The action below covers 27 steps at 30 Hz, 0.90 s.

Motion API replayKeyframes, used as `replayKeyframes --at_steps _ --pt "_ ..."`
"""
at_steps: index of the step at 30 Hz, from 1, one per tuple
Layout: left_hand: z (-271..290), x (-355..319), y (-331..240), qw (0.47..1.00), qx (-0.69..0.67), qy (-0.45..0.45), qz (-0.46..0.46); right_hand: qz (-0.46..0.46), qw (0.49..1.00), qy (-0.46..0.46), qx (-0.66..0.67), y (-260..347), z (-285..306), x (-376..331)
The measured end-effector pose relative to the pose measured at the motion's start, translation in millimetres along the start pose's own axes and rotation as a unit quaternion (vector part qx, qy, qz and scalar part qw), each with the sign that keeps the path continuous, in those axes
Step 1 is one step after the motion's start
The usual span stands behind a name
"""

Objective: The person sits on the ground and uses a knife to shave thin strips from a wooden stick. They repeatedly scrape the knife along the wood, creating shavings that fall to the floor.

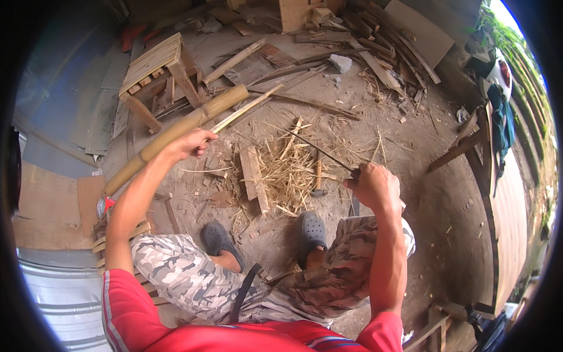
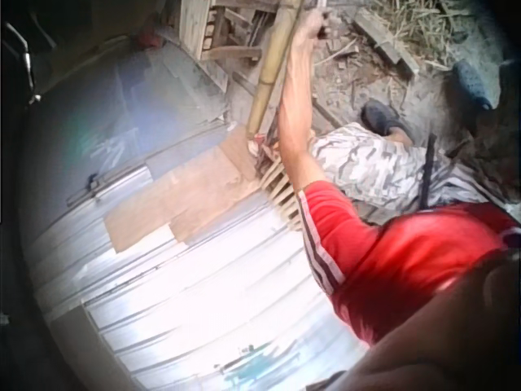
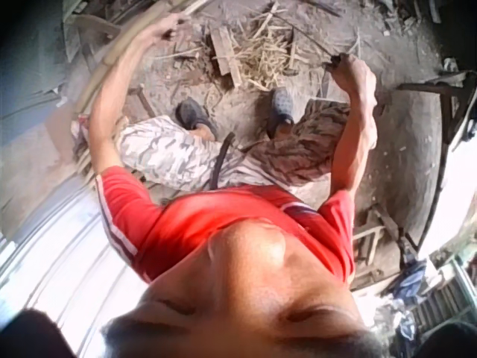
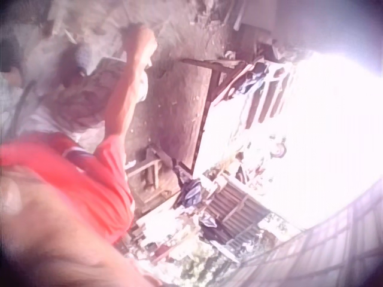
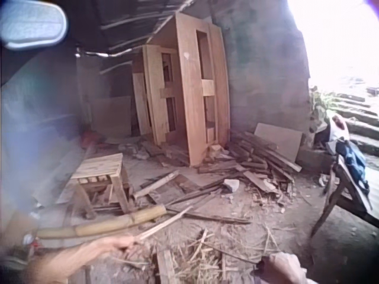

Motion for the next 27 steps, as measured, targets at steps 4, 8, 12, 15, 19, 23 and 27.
replayKeyframes --at_steps 4,8,12,15,19,23,27 --pt "64.3 -85.6 -9.2 0.955 0.291 -0.049 -0.026 0.033 0.999 -0.007 -0.002 14.3 -4.0 8.8" --pt "101.2 -176.2 -25.1 0.843 0.483 -0.154 -0.180 0.065 0.998 -0.006 0.005 36.4 -15.6 23.4" --pt "99.6 -241.2 -38.5 0.883 0.424 -0.183 -0.088 0.089 0.996 -0.016 -0.024 47.4 -20.4 36.7" --pt "121.3 -286.8 -46.8 0.850 0.416 -0.259 -0.193 0.102 0.994 0.003 -0.024 66.4 -24.3 43.6" --pt "141.2 -318.9 -37.0 0.915 0.180 -0.332 -0.146 0.113 0.993 -0.003 0.017 85.4 -20.1 41.8" --pt "145.6 -329.4 -25.3 0.854 0.078 -0.438 -0.272 0.122 0.992 0.009 -0.013 92.7 -26.8 49.8" --pt "149.8 -329.0 5.2 0.691 0.022 -0.550 -0.469 0.138 0.990 0.013 -0.010 113.5 -33.7 53.0"
Point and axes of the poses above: each hand's wrist, its own x-axis towards the middle knuckle, its own z-axis out of the back of the hand, y = z × x, the point moved 9 cm from there along x, towards the middle knuckle, and after that the axes turned 4 degrees about -y, right-handed, at the moved point
